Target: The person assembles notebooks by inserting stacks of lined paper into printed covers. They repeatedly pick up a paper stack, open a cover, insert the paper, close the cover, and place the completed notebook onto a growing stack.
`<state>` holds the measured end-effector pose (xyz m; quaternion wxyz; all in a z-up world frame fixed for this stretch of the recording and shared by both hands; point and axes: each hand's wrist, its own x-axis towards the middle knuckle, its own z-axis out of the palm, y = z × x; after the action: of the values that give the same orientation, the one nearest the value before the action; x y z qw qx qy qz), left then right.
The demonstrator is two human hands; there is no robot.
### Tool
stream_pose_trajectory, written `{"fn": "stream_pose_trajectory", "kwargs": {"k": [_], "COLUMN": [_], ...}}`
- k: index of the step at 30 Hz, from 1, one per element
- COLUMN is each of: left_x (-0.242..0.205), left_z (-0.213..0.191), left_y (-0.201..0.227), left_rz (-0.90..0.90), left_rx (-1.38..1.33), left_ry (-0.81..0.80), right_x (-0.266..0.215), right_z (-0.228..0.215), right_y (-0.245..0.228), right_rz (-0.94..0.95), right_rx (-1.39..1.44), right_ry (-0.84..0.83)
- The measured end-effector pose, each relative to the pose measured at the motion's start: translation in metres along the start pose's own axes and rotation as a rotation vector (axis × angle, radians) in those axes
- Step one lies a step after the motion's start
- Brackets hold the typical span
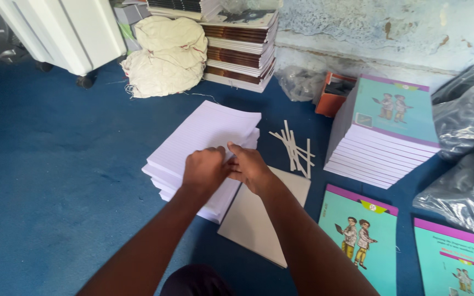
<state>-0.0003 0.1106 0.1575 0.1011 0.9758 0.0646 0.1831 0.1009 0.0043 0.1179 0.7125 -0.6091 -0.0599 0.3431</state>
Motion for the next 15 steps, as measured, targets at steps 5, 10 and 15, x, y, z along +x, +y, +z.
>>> {"fn": "stream_pose_trajectory", "kwargs": {"k": [5,10,15], "left_x": [-0.008,-0.015,-0.022], "left_z": [0.002,-0.002,0.0], "left_y": [0.008,-0.001,-0.037], "left_rz": [-0.003,-0.101,-0.378], "left_rx": [0.049,-0.15,-0.587], "left_ry": [-0.017,0.05,0.153], "right_x": [0.011,0.017,0.011], "right_z": [-0.002,0.0,0.01], "right_y": [0.012,0.015,0.009], "right_rz": [-0.011,-0.097,-0.025], "right_rx": [-0.016,-0.061,-0.066], "right_ry": [0.072,0.04,0.066]}}
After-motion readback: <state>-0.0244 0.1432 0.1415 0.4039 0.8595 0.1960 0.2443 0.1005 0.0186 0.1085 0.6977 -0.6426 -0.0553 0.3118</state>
